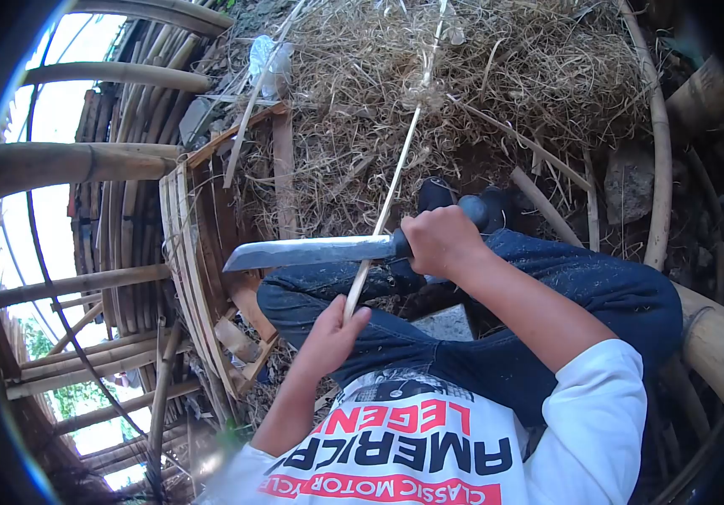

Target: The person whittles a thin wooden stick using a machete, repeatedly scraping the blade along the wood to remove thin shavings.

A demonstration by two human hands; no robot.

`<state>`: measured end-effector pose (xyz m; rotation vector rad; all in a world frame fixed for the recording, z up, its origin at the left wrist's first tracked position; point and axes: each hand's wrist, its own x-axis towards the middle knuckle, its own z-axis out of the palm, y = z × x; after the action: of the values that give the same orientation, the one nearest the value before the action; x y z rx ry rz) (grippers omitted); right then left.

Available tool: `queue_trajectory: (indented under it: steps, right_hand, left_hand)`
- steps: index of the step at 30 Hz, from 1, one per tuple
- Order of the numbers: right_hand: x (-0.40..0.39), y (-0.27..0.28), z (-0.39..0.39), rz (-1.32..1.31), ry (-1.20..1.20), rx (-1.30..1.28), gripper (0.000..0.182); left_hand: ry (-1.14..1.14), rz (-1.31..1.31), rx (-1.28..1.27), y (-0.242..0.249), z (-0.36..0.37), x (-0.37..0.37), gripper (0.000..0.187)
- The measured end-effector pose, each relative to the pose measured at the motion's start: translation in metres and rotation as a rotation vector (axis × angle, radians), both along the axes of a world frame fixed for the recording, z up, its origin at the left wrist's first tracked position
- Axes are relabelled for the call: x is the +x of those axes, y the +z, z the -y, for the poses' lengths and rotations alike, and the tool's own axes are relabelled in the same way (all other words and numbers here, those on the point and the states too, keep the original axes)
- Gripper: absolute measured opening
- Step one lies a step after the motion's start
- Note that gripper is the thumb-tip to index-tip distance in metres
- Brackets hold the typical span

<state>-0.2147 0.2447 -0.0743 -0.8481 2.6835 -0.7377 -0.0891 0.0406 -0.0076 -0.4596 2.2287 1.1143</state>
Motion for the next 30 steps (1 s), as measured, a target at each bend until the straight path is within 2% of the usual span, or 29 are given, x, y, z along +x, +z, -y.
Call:
queue_trajectory:
  steps: [3, 5, 7, 8, 9, 11, 12, 13, 15, 17, 19, 21, 23, 24, 27, 30]
  right_hand:
    - [0.000, -0.006, -0.002, 0.007, 0.009, -0.013, 0.019]
    - [-0.004, -0.014, -0.008, -0.008, -0.044, -0.021, 0.020]
    - [-0.024, -0.039, -0.027, -0.145, -0.126, 0.048, 0.021]
    - [-0.038, -0.036, -0.039, -0.092, -0.237, 0.067, 0.021]
    - [-0.049, -0.030, -0.048, -0.045, -0.350, 0.086, 0.020]
    - [-0.047, -0.032, -0.044, -0.026, -0.363, 0.089, 0.020]
    - [-0.050, -0.030, -0.045, -0.019, -0.404, 0.101, 0.020]
    - [-0.041, -0.023, -0.038, -0.030, -0.354, 0.085, 0.021]
    - [-0.017, -0.012, -0.019, 0.018, -0.269, 0.072, 0.022]
    - [-0.007, -0.011, -0.009, 0.001, -0.095, -0.015, 0.024]
    - [-0.019, -0.005, -0.010, -0.026, 0.012, 0.048, 0.024]
    - [-0.045, -0.028, -0.023, -0.169, -0.225, 0.129, 0.024]
    - [-0.073, -0.031, -0.055, -0.096, -0.359, 0.103, 0.023]
    - [-0.073, -0.033, -0.058, -0.094, -0.346, 0.095, 0.023]
    - [-0.083, -0.029, -0.070, -0.151, -0.437, 0.220, 0.019]
    - [-0.089, -0.020, -0.083, -0.086, -0.449, 0.277, 0.020]
  left_hand:
    - [-0.009, -0.048, -0.028, 0.002, -0.011, 0.009, 0.035]
    - [0.044, 0.016, 0.030, 0.002, -0.003, 0.013, 0.030]
    - [0.068, 0.064, 0.245, -0.005, 0.018, 0.026, 0.020]
    - [0.132, 0.178, 0.269, 0.007, 0.019, 0.025, 0.011]
    - [0.142, 0.179, 0.265, 0.007, 0.018, 0.021, 0.011]
    - [0.070, 0.114, 0.221, 0.005, 0.008, 0.019, 0.008]
    - [0.156, 0.166, 0.355, 0.000, 0.005, 0.020, 0.007]
    - [0.145, 0.164, 0.358, 0.001, 0.004, 0.015, 0.007]
    - [0.337, 0.347, 0.578, 0.009, -0.004, 0.010, 0.009]
    - [0.355, 0.368, 0.593, 0.015, -0.003, 0.010, 0.009]
    - [0.433, 0.455, 0.679, 0.023, 0.008, 0.019, 0.011]
    - [0.424, 0.434, 0.659, 0.033, 0.013, 0.033, 0.011]
    - [0.369, 0.419, 0.610, 0.041, 0.019, 0.040, 0.012]
    - [0.293, 0.351, 0.512, 0.040, 0.012, 0.037, 0.012]
    - [0.317, 0.407, 0.561, 0.030, 0.002, 0.035, 0.013]
    - [0.309, 0.428, 0.550, 0.041, 0.007, 0.036, 0.013]
